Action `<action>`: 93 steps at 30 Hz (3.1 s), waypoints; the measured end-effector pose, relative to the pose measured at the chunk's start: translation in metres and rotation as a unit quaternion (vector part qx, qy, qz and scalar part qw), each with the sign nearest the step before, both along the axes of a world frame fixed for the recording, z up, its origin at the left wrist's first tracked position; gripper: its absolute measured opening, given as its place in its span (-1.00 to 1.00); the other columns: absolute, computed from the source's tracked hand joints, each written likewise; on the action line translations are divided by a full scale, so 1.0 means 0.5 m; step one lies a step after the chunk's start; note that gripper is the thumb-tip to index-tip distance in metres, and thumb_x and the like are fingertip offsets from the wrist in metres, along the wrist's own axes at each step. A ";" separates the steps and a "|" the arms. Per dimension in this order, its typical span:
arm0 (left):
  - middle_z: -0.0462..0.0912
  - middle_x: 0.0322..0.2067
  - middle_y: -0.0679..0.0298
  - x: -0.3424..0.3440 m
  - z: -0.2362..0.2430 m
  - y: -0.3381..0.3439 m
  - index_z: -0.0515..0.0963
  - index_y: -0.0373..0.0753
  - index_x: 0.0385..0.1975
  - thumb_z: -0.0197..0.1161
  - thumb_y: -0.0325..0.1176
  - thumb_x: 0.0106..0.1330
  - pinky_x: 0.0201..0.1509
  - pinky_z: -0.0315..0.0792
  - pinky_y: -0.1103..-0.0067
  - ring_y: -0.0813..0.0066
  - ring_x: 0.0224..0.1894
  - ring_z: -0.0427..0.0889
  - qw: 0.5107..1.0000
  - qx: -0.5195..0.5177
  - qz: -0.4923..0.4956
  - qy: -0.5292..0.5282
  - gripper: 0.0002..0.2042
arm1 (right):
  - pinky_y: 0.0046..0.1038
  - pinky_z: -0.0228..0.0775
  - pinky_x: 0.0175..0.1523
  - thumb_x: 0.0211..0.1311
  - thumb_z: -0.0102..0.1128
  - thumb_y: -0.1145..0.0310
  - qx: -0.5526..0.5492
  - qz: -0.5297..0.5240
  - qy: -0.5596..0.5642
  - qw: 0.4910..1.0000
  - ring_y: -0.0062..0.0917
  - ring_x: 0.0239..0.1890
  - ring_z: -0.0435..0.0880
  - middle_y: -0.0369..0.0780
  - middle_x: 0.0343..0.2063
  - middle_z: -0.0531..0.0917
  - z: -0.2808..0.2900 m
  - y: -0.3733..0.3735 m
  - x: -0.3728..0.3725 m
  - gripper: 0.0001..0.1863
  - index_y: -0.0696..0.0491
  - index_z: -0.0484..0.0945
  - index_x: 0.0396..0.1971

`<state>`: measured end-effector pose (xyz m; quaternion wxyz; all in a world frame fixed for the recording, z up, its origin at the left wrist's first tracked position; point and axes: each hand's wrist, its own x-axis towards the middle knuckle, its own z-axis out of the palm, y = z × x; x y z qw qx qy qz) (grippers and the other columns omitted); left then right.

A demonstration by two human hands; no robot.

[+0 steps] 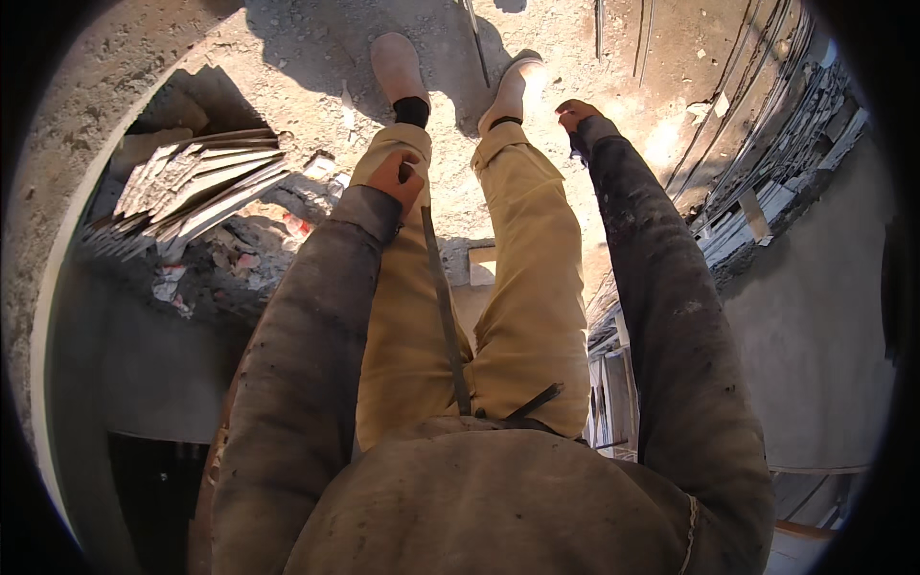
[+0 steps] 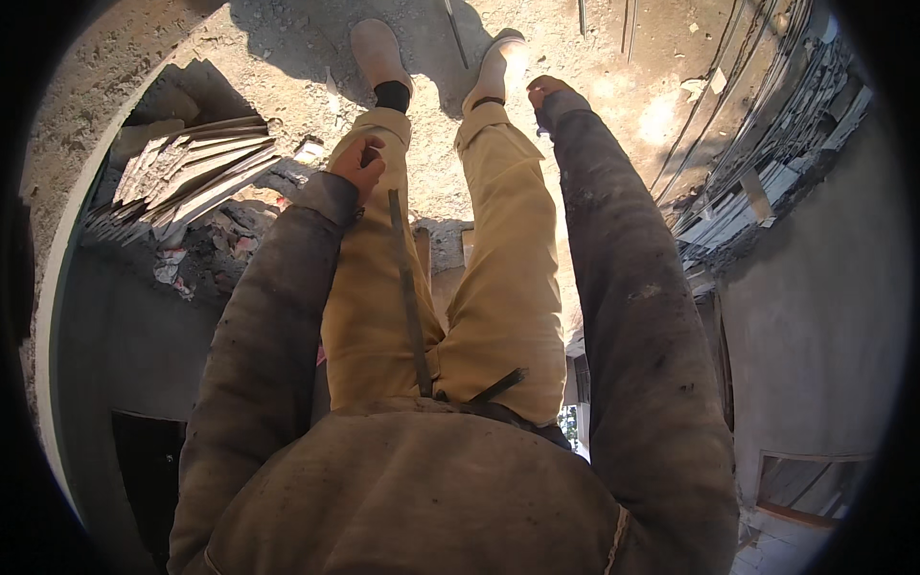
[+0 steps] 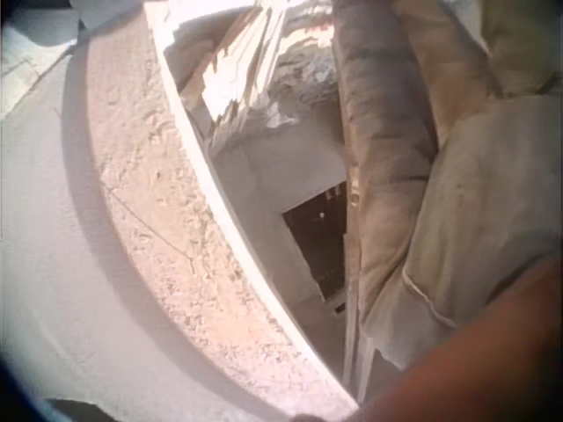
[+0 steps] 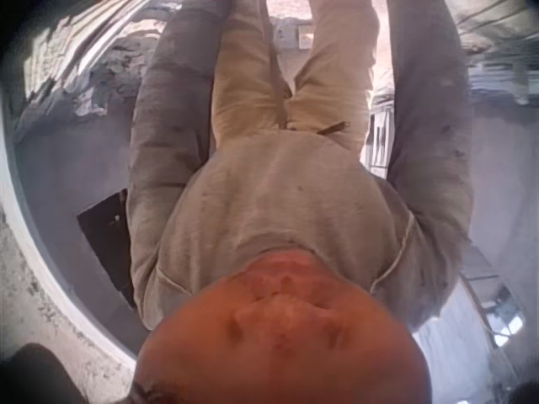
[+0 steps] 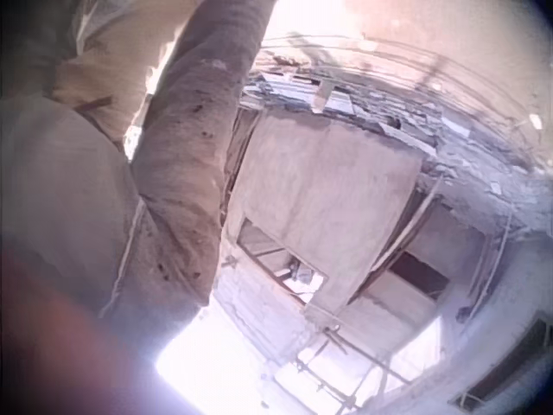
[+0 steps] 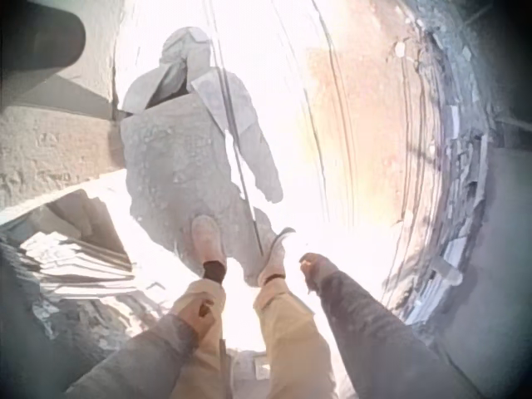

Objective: The person uses an angle grinder to cut through metal rods positioned on a wood block on the ground, holding the rods by hand while operating the tool.

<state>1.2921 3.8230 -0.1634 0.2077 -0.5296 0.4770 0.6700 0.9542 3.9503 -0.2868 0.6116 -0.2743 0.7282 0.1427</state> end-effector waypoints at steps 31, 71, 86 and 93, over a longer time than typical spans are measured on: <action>0.56 -0.39 0.16 -0.217 -0.571 0.148 0.46 -0.38 -0.24 -0.06 -0.46 0.19 -0.26 0.39 0.67 0.48 -0.33 0.54 0.971 -0.130 -0.042 0.195 -0.78 | -0.48 0.46 -0.33 -0.01 0.18 0.27 -0.114 -0.067 -0.162 0.978 -0.49 -0.51 0.62 -0.15 -0.46 0.63 -0.374 -0.095 0.088 -0.72 0.10 0.56 -0.29; 0.56 -0.48 0.18 -0.282 -0.540 0.081 0.49 -0.44 -0.39 0.11 -0.51 0.14 -0.43 0.46 0.62 0.46 -0.46 0.54 0.956 0.056 0.284 0.052 -0.88 | -0.42 0.42 -0.26 -0.02 0.07 0.31 -0.134 0.030 -0.107 0.985 -0.36 -0.40 0.60 -0.13 -0.47 0.62 -0.310 -0.080 0.109 -0.78 0.09 0.55 -0.37; 0.55 -0.60 0.19 -0.283 -0.522 0.064 0.51 -0.48 -0.46 0.12 -0.48 0.13 -0.52 0.41 0.65 0.52 -0.60 0.50 0.967 0.051 0.249 0.008 -0.85 | -0.48 0.42 -0.20 0.01 0.07 0.36 -0.063 -0.062 -0.141 0.986 -0.43 -0.33 0.61 -0.16 -0.41 0.63 -0.297 -0.071 0.122 -0.76 0.11 0.55 -0.30; 0.58 -0.40 0.20 -0.253 -0.535 0.076 0.51 -0.37 -0.24 0.21 -0.41 0.10 -0.36 0.53 0.61 0.51 -0.42 0.58 0.971 0.031 0.236 0.011 -0.75 | -0.56 0.47 -0.19 0.08 0.17 0.26 -0.116 -0.074 -0.153 0.979 -0.58 -0.39 0.64 -0.21 -0.43 0.65 -0.337 -0.023 0.138 -0.69 0.07 0.51 -0.17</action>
